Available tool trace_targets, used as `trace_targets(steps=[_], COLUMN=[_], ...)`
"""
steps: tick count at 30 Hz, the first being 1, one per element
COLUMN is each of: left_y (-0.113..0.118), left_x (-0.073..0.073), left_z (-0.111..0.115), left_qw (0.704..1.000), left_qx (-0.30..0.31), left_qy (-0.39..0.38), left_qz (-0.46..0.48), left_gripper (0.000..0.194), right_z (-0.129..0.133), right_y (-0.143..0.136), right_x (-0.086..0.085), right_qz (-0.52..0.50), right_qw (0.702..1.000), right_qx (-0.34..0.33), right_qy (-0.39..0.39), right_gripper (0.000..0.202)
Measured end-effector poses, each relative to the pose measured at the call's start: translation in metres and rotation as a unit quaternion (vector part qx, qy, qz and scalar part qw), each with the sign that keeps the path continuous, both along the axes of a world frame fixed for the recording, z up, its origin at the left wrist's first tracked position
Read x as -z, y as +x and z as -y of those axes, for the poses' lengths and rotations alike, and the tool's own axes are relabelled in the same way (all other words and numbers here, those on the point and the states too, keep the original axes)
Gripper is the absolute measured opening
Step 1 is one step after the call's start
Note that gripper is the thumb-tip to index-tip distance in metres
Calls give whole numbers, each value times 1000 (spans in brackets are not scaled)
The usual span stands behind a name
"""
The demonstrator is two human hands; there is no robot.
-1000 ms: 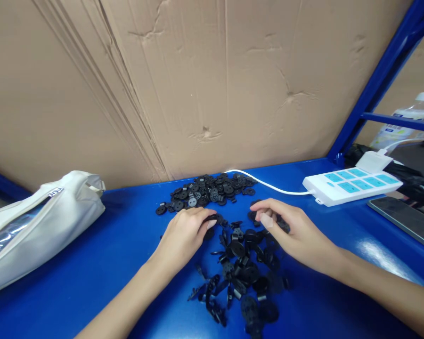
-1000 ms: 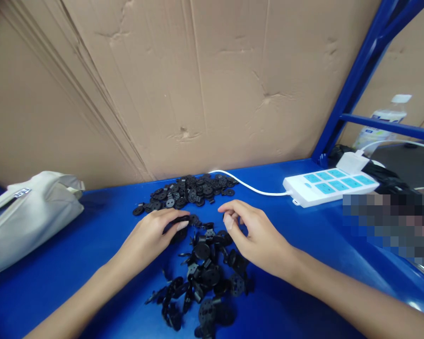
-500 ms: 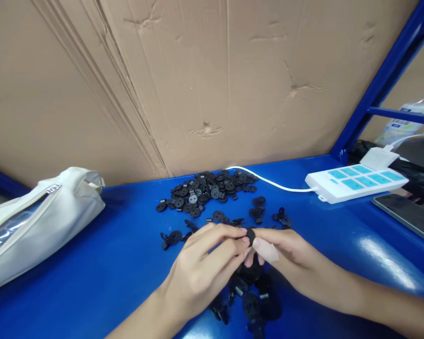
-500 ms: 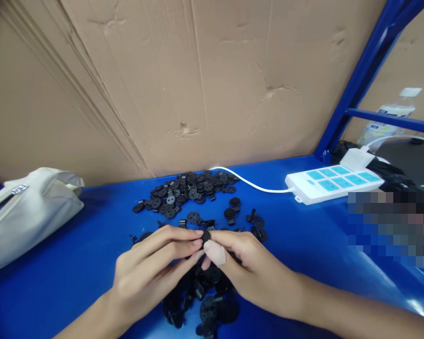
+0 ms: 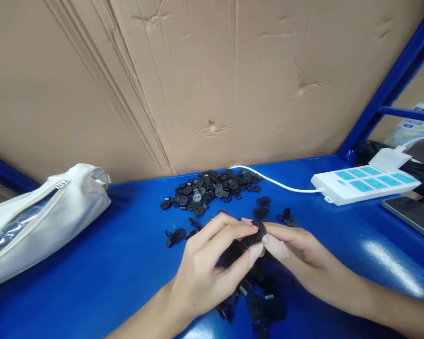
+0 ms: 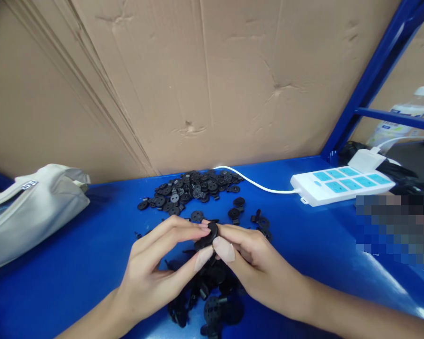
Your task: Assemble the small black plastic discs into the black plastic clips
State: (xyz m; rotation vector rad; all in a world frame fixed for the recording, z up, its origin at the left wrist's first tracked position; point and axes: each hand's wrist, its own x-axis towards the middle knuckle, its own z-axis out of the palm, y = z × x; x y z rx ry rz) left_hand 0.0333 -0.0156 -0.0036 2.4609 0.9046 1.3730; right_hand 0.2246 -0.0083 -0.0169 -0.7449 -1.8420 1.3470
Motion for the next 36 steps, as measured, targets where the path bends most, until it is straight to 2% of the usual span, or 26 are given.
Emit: trace_targets(steps=[3,6,8,11,15,18,23,30,33,36], left_y=[0,-1,-2,-4,-7,-8,-8,-5,-7,-11], left_x=[2,3,4,5,8,9,9,4,3,2], left_z=[1,1,0,-1,-3,-4,-5,-1,-5,-9], left_qw=[1000,996,991,985,988,992,993,991,993,994], left_qx=[12,53,70,62,40,30,19,35,31,27], left_qy=[-20,-57,-83,-99,-76,-49,-25,-12,-14,-17], left_qz=[-11,-40,-74,-126,-128,-116,-115,-129,-114,-104], left_gripper=[29,34,42,47,36,31,31,31,32,35], right_z=[0,-2,-3,-4,-3,-2,-4,-7,-5,-5], right_y=[1,-1,-2,-5,-5,-2,-1,-2,-2,1], right_x=[3,6,8,9,11,9,4,10,3,-3], right_qz=[-28,-60,-57,-41,-10,7,7,16,35,85], right_qw=[998,992,991,993,996,996,997,993,996,994], right_qx=[9,12,0,-6,29,26,-6,20,33,64], right_qy=[-54,-110,-118,-112,-87,-85,-78,-112,-69,28], right_gripper=[27,21,19,24,24,26,28,31,35,33])
